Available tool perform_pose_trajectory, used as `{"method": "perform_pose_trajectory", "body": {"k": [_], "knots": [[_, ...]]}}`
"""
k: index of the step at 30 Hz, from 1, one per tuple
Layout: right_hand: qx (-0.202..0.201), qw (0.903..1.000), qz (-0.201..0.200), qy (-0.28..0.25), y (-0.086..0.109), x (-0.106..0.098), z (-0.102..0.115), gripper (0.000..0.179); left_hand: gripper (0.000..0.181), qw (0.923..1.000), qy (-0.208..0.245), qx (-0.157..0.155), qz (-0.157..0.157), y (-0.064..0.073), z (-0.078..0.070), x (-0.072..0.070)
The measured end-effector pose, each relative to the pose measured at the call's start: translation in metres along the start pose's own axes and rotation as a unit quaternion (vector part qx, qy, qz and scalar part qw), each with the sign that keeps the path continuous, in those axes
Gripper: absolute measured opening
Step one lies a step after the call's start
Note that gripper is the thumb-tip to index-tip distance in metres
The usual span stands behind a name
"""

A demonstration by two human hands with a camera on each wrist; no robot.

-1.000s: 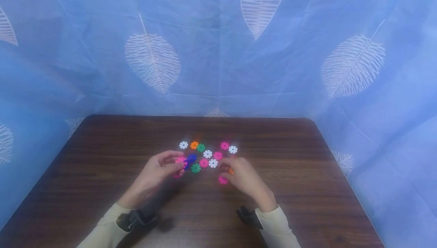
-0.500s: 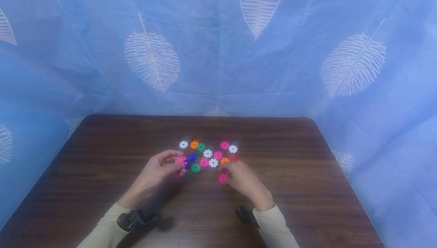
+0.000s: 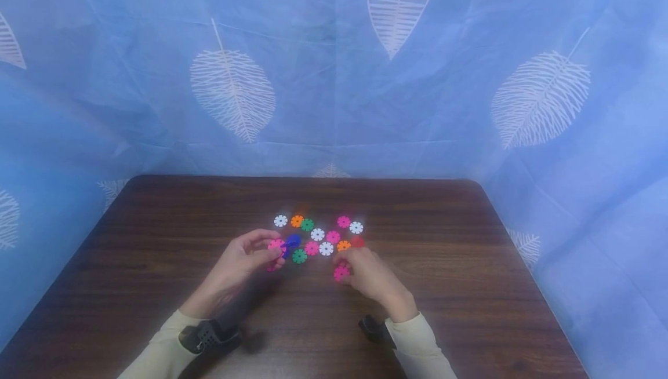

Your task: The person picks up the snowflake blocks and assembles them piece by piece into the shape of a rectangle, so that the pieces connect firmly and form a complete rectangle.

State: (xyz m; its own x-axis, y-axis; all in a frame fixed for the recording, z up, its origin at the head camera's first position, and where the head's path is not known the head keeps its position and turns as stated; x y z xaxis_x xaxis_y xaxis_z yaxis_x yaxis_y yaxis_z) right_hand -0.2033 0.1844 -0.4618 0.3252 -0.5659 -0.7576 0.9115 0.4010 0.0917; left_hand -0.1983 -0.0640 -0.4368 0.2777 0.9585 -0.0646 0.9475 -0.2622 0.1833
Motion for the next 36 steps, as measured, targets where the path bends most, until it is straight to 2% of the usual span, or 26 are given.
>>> {"method": "perform_pose_trajectory", "body": {"k": [5,14,18,25,30,36], "knots": [[-0.016,0.9998,0.002,-0.008,0.000,-0.001,-0.001,0.028,0.032,1.0000,0.001,-0.003,0.001,0.000,0.000,0.000],[0.002,0.9942,0.003,-0.107,-0.001,-0.005,-0.010,0.021,0.032,1.0000,0.002,-0.003,0.008,0.000,0.001,-0.001],[0.006,0.9889,-0.009,-0.148,0.000,-0.010,-0.012,0.021,0.032,0.9999,0.000,-0.009,0.011,0.000,0.001,0.000],[0.025,0.9709,-0.025,-0.237,0.000,-0.015,-0.011,0.024,0.035,0.9998,0.001,-0.014,0.017,0.000,0.001,0.001],[0.037,0.9645,-0.058,-0.255,0.002,-0.018,-0.009,0.025,0.035,0.9997,-0.005,-0.019,0.016,0.000,0.002,0.003],[0.012,0.9653,-0.060,-0.254,0.005,-0.022,0.003,0.027,0.035,0.9994,0.014,-0.019,0.026,0.000,0.003,0.005]]}}
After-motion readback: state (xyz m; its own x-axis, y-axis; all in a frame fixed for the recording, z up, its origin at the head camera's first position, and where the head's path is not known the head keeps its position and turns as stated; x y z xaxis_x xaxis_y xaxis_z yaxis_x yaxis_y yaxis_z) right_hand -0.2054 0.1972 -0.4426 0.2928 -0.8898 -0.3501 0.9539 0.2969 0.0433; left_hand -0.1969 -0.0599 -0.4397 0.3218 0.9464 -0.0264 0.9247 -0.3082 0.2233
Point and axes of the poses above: each hand's wrist, its own y-axis away from the middle knuckle, its own x-axis out of the palm, z = x × y, the point moved 4 cm from there along -y, towards the middle knuckle, and after that the axes turned 10 degrees about -y, right-handed, at the moved point
